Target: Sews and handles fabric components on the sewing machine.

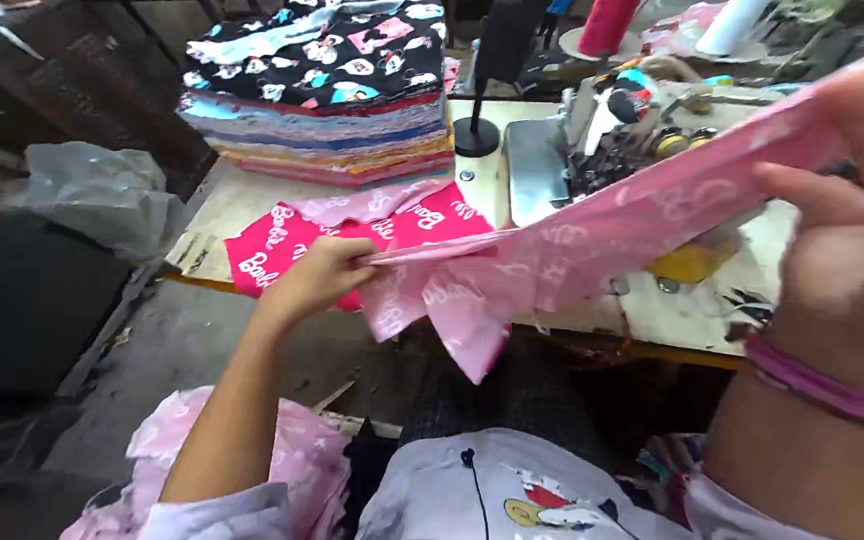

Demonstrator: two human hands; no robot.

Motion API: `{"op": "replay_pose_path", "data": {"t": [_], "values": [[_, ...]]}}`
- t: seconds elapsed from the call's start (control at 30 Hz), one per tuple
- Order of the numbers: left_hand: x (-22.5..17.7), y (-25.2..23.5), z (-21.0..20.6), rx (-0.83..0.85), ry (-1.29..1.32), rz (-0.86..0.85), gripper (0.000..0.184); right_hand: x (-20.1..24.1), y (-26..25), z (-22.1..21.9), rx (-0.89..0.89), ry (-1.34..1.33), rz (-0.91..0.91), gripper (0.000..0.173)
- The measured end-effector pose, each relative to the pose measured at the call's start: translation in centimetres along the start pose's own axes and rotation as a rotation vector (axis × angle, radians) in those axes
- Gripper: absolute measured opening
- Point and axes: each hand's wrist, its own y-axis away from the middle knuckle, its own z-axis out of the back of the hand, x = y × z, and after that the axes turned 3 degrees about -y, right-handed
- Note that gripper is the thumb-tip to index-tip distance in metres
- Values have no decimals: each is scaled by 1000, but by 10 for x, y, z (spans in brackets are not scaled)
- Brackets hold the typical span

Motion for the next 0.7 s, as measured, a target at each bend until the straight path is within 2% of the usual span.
{"op": "replay_pose_path", "data": {"t": [0.07,0.13,0.2,0.27,0.3,0.33,0.37,0.4,0.43,0.47,0.53,0.6,0.67,0.7], "values": [[3,35,19,-81,2,47,5,-33,-3,-38,113,-60,-2,35],[10,42,35,-202,-71,116,11,-83,-19,-82,186,84,80,25],[24,33,45,-335,-151,269,20,-139,-40,-104,316,454,106,46],[36,24,46,-341,-205,400,34,-158,-34,-112,558,743,-106,71],[37,21,41,-356,-222,393,37,-158,-24,-114,618,788,-132,74],[32,20,28,-391,-232,363,34,-151,-9,-109,655,797,-125,65],[23,22,6,-432,-222,314,30,-143,12,-99,672,767,-119,48],[12,25,-22,-463,-199,252,25,-141,28,-91,671,709,-141,31],[3,26,-54,-484,-169,192,25,-145,39,-83,668,645,-184,22],[-2,24,-86,-489,-136,162,27,-153,47,-76,678,595,-238,17],[-8,19,-134,-395,-60,197,32,-171,63,-62,776,641,-379,22],[-10,19,-140,-360,84,244,23,-187,80,-53,816,746,-438,18],[-8,31,-114,-427,340,306,20,-188,86,-44,712,720,-422,17],[-4,43,-100,-512,448,331,19,-183,85,-40,631,639,-434,17]]}}
